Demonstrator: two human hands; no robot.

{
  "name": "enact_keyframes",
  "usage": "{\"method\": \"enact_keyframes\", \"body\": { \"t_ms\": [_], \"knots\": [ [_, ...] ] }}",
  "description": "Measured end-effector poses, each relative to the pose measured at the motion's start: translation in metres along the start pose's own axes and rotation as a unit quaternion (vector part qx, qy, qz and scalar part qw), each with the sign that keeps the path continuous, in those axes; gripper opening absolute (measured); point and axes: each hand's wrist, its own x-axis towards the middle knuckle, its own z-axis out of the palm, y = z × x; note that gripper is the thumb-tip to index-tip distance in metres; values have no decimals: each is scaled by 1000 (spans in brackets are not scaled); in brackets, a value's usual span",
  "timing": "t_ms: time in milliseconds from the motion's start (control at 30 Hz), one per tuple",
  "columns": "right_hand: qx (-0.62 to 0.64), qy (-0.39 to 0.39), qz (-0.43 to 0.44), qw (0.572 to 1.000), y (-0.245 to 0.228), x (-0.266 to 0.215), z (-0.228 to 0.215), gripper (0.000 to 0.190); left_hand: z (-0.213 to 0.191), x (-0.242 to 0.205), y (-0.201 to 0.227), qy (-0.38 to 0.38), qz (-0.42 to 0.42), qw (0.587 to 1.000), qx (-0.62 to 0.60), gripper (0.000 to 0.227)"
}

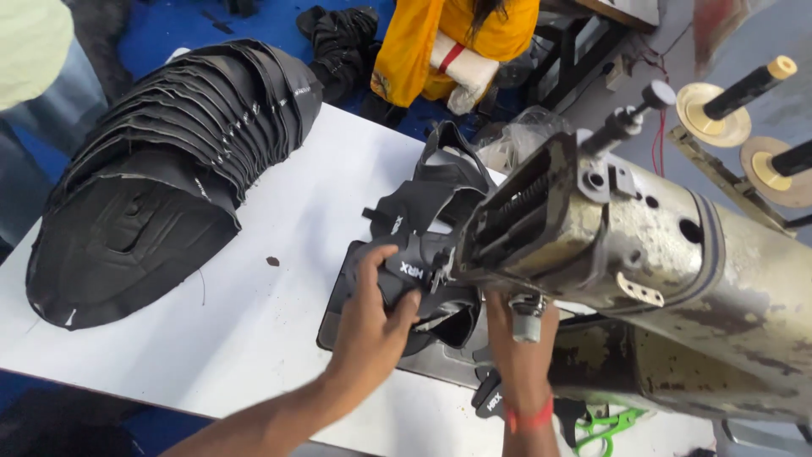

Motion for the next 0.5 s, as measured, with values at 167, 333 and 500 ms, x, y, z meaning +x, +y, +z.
{"method": "enact_keyframes", "body": {
  "t_ms": [167, 333, 500],
  "knots": [
    [13, 2, 130, 991, -47, -17, 3, 12, -3, 0, -8, -2, -8, 1000, 28, 63],
    [-61, 37, 7, 997, -47, -20, 9, 16, -3, -1, -10, -8, 31, 999, 25, 62],
    [-72, 42, 13, 996, -42, -24, 11, 15, -5, 7, -10, -29, 71, 995, 57, 57]
  ]
}}
